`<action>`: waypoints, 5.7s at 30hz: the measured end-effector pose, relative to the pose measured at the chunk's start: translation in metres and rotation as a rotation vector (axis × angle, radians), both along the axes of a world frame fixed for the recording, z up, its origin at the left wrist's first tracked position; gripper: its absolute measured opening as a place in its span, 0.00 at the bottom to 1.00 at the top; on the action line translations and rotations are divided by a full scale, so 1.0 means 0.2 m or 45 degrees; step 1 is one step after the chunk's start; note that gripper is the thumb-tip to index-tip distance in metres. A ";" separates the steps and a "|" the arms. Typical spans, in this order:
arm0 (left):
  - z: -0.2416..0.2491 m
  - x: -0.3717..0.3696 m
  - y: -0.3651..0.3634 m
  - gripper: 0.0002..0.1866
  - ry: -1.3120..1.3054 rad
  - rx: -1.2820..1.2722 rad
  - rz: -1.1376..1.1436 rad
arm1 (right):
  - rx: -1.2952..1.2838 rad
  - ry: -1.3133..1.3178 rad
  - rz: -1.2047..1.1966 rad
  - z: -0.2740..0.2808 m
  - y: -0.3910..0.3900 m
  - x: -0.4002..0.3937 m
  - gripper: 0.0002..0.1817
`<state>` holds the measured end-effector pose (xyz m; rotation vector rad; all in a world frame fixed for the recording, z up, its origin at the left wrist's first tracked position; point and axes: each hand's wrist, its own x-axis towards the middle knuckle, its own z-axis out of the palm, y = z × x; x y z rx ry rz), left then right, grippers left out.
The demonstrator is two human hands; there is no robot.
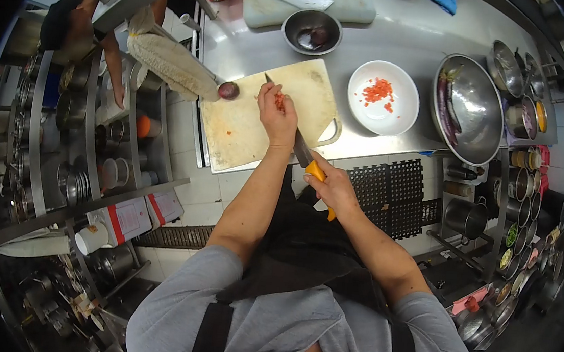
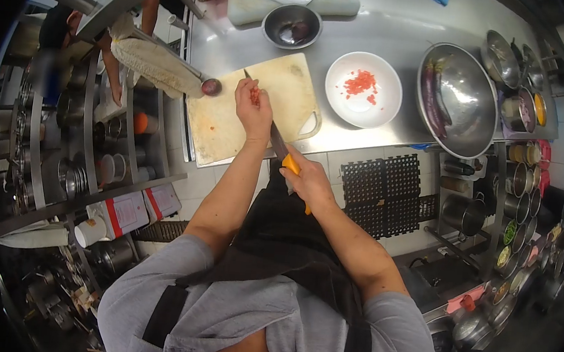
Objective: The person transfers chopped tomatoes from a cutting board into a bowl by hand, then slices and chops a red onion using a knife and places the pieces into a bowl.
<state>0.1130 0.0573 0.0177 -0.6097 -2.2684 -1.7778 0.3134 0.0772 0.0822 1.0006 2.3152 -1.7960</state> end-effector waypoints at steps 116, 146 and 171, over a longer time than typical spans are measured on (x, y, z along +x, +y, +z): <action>0.37 0.19 0.31 0.04 0.504 -0.199 -0.832 | -0.262 0.149 -0.569 0.24 0.08 0.76 0.33; 0.08 -0.88 0.55 0.20 0.314 -1.319 -0.983 | -0.386 0.066 -1.018 0.33 0.01 0.62 0.34; 0.49 -0.40 0.63 0.25 -0.181 -0.780 -1.691 | -0.198 0.204 -1.214 0.37 -0.40 0.52 0.30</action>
